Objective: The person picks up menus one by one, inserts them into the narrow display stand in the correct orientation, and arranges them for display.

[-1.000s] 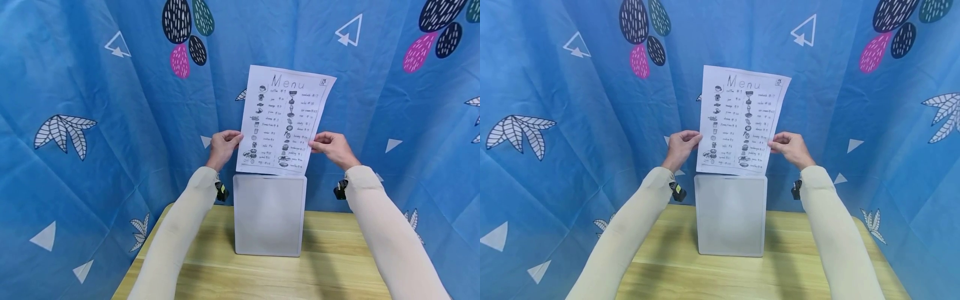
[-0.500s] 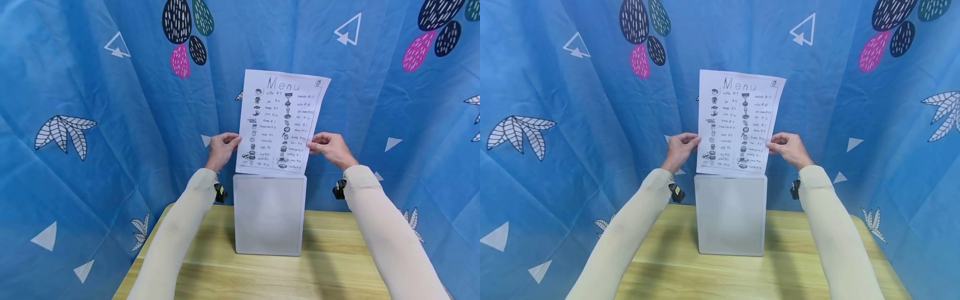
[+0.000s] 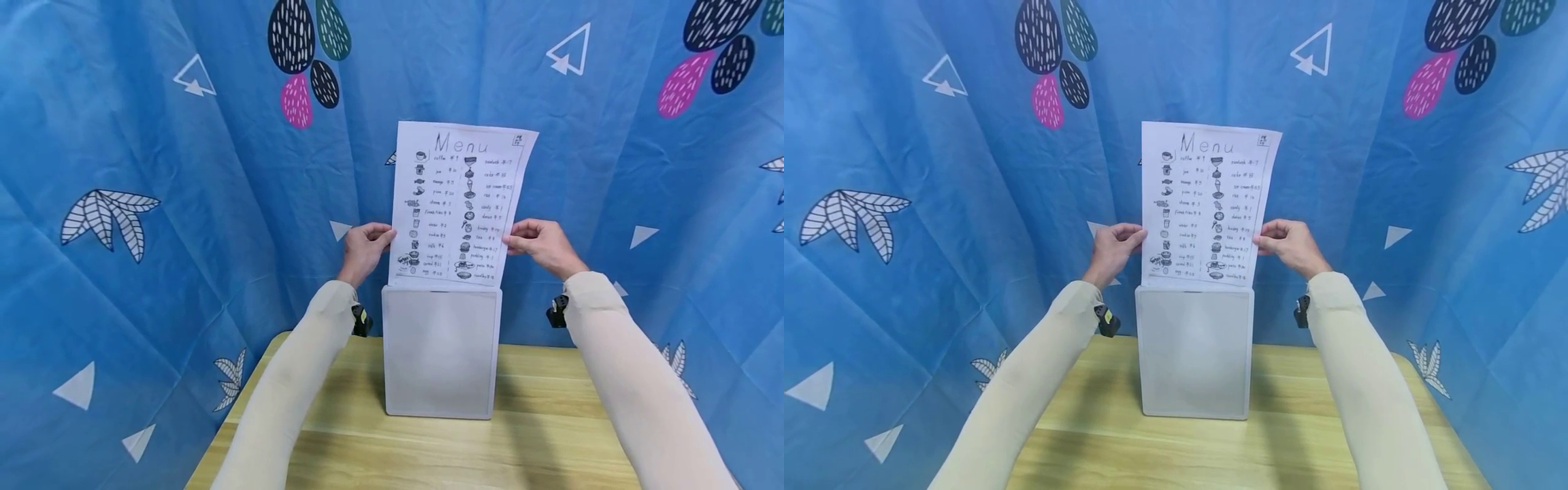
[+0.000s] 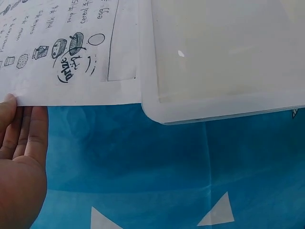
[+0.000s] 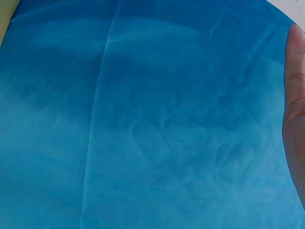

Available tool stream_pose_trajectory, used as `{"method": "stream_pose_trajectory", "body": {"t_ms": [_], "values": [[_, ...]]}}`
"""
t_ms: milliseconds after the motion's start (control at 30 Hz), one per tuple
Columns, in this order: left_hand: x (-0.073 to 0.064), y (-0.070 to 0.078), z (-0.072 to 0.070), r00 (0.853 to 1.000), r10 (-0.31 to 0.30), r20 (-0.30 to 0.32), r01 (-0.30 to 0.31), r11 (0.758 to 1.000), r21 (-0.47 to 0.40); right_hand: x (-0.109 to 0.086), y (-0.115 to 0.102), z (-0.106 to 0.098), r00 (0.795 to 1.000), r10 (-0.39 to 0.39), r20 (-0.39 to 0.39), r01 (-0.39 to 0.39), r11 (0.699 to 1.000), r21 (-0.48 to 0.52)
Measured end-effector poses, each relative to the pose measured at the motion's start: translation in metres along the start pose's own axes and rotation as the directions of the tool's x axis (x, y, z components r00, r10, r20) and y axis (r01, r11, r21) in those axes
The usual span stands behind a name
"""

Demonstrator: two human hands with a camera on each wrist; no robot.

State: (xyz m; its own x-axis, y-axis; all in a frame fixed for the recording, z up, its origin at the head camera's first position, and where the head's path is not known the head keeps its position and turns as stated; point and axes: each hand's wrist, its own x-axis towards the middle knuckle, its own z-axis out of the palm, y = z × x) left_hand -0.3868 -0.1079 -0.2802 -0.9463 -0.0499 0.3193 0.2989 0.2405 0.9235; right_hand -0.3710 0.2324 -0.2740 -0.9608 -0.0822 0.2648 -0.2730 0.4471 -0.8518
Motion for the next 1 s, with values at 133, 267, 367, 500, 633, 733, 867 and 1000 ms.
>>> {"method": "stream_pose_trajectory", "body": {"t_ms": [133, 267, 367, 500, 633, 733, 867, 1000], "values": [[0.000, -0.004, 0.000, 1.000, -0.006, 0.001, 0.006, 1.000, 0.003, 0.000, 0.000, 0.000, 1.000, 0.008, 0.010, -0.008, 1.000, -0.010], [-0.001, -0.008, 0.000, 1.000, -0.014, 0.003, 0.014, 1.000, -0.004, -0.001, -0.001, 0.000, 1.000, 0.006, 0.025, -0.006, 1.000, -0.013], [-0.002, -0.010, -0.001, 1.000, -0.020, 0.002, 0.020, 1.000, -0.013, -0.001, -0.001, 0.001, 1.000, 0.000, 0.031, 0.000, 1.000, -0.007], [-0.002, -0.013, -0.002, 1.000, -0.022, -0.006, 0.022, 1.000, -0.022, -0.001, -0.003, 0.003, 1.000, 0.000, 0.028, 0.000, 1.000, -0.020], [-0.004, -0.016, -0.003, 1.000, -0.013, -0.009, 0.013, 1.000, -0.021, -0.001, -0.006, 0.005, 1.000, 0.001, 0.018, 0.000, 0.999, -0.032], [-0.005, -0.017, -0.004, 1.000, -0.011, -0.011, 0.011, 1.000, -0.014, 0.000, -0.006, 0.006, 1.000, -0.002, 0.016, 0.003, 0.999, -0.036], [-0.006, -0.020, -0.005, 1.000, -0.014, -0.017, 0.013, 1.000, -0.002, 0.001, -0.005, 0.007, 1.000, -0.001, 0.015, 0.002, 0.999, -0.048], [-0.007, -0.022, -0.005, 1.000, -0.020, -0.016, 0.020, 1.000, 0.005, 0.000, -0.006, 0.009, 1.000, 0.003, 0.018, -0.002, 0.999, -0.048]]}}
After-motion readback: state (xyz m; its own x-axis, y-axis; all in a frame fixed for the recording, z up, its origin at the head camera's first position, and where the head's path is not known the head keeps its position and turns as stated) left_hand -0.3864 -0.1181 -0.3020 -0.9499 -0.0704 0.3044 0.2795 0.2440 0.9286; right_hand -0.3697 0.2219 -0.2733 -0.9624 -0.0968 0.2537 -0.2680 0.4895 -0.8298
